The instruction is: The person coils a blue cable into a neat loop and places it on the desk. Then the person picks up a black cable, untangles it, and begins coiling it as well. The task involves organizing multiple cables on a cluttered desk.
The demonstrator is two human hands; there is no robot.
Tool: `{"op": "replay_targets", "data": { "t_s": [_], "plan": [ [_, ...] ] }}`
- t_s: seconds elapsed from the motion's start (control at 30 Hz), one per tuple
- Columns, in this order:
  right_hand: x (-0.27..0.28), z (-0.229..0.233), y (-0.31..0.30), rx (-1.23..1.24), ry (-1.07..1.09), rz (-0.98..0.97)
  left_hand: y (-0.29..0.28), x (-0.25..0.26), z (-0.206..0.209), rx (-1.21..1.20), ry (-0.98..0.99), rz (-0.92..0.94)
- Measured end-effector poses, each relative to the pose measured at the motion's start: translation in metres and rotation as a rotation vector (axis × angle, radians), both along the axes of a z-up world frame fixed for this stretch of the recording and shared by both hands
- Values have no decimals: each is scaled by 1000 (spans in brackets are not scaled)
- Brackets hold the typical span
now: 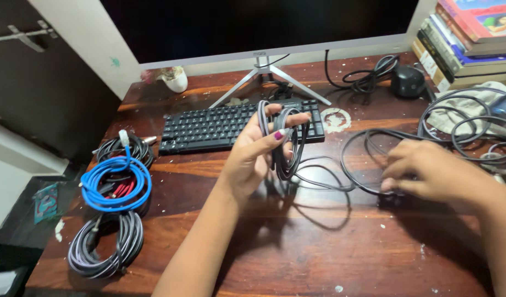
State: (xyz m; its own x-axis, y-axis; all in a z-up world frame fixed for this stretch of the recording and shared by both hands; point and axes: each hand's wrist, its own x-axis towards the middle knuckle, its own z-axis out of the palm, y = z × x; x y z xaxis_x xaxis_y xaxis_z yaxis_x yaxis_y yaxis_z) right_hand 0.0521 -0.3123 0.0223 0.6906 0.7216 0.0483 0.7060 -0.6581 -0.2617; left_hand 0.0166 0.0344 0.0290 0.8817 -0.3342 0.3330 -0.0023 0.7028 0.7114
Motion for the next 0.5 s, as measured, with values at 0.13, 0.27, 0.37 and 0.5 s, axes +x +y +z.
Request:
{"op": "replay_targets", "data": {
  "t_s": [0.13,0.27,0.37,0.5],
  "plan": [
    [21,-11,-52,-385,-261,-523,5,-1,-9,-53,68,16],
    [33,-20,-86,-415,-288,-783,6,-2,-12,-64,26,-47],
    [27,-21,-86,-265,-368,-773,-4,-5,-14,161,40,-61],
    [9,-8,-43,84,-542,-512,-21,-18,-17,342,-14,-170]
  ]
}}
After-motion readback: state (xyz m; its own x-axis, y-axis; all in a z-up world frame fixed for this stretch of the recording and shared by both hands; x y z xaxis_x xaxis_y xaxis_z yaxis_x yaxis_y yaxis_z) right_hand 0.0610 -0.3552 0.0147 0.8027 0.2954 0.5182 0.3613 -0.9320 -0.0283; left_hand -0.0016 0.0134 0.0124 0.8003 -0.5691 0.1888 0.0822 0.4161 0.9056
